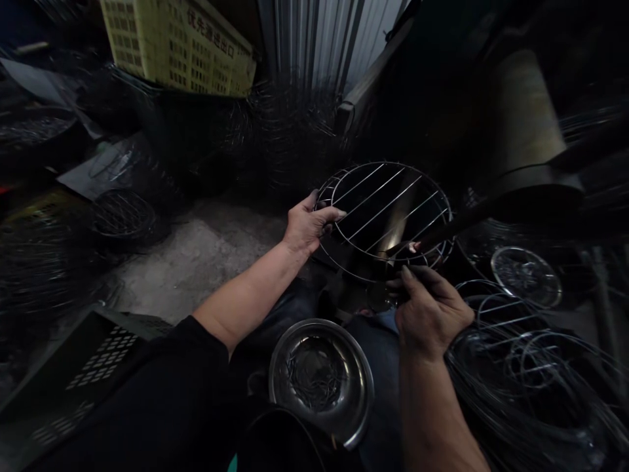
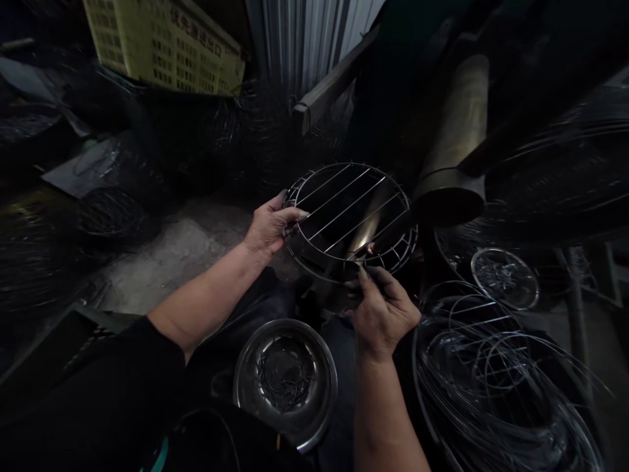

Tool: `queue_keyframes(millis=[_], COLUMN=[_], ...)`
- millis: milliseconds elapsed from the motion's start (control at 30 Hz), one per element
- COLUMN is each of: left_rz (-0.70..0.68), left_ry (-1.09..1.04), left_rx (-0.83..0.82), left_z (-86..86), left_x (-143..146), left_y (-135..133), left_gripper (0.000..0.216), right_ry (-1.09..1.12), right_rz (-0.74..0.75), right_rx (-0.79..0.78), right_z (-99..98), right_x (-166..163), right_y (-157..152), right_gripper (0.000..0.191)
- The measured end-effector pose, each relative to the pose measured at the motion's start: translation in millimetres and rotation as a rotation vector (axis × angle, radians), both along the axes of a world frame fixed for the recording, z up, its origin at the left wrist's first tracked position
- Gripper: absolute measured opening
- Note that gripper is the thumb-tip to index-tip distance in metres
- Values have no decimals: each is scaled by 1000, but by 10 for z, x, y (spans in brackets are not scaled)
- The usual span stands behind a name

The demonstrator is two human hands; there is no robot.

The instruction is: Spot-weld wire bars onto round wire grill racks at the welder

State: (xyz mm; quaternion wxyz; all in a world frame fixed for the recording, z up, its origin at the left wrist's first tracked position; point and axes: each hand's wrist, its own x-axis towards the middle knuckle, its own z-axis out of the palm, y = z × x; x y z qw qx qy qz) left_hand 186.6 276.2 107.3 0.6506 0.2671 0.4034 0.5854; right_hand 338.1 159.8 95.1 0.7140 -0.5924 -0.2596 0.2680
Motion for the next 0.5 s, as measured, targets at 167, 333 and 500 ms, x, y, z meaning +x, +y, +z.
queue_keyframes(millis=[167, 333, 500], left_rz=[-14, -9, 3], left_ry=[37, 25, 22], left_rx=[-40, -57, -112], left_z=[5, -37, -29], left_x=[25, 60, 121], left_y=[62, 128, 163], left_gripper=[41, 44, 66], right_ry=[-33, -54, 1], right_rz=[10, 13, 5], right_rx=[-9, -64, -30], right_z=[26, 71, 84], right_x=[32, 51, 79], right_y=[38, 66, 125], right_gripper=[25, 23, 24])
